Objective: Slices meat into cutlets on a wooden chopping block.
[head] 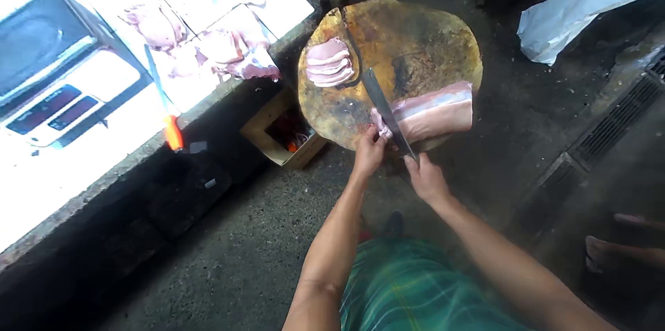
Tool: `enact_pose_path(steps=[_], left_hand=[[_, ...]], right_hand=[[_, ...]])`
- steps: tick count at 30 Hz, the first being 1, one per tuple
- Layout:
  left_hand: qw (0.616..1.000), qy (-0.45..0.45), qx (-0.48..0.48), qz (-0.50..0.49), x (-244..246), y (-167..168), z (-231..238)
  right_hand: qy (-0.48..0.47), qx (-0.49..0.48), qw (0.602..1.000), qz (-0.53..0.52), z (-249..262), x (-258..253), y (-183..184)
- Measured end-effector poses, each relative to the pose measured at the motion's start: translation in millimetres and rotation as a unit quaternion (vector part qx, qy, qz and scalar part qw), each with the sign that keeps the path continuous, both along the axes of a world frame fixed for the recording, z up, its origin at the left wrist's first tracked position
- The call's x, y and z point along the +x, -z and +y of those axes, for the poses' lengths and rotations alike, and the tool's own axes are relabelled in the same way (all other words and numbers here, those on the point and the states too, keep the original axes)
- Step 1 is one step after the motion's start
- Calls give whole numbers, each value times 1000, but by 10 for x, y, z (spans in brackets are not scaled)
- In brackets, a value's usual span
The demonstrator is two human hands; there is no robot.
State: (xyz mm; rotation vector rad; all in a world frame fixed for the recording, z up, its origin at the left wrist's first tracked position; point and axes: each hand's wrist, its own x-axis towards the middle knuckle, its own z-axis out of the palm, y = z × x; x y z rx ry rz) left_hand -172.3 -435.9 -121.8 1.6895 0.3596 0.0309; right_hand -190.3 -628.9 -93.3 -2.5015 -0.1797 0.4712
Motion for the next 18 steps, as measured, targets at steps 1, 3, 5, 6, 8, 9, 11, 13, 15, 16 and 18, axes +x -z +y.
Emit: enact_pose_path(steps=[1, 3, 5, 6, 8, 9, 11, 13, 15, 16, 18], left_hand=[[998, 9, 61, -2, 32, -49, 6], [990, 16, 137, -18, 62, -90, 29], [986, 15, 167, -22, 106, -95, 51], [985, 14, 173, -18, 152, -100, 71], [985, 8, 173, -8, 180, -95, 87], [985, 5, 171, -6, 188, -94, 90], [985, -1, 170, -4, 195, -99, 94], [987, -10, 162, -2, 180, -85, 90], [989, -29, 144, -6, 159, -80, 94], [991, -39, 127, -10, 148, -77, 111], [995, -60, 76, -13, 116, -55, 159]], right_hand=[[-5, -15, 1000, -3, -10, -6, 12], [-10, -36, 999, 1, -73, -60, 52], [-8, -47, 999, 18, -154, -100, 106], [-8, -51, 998, 27, -181, -98, 129], [-5, -55, 997, 44, -257, -156, 219], [-5, -58, 997, 53, -301, -191, 271], [-6, -62, 996, 63, -403, -281, 386], [-4, -70, 995, 72, -536, -422, 527], [-3, -79, 994, 81, -714, -587, 664], [-1, -85, 992, 93, -816, -677, 718], [5, -83, 990, 111, -1065, -880, 775]])
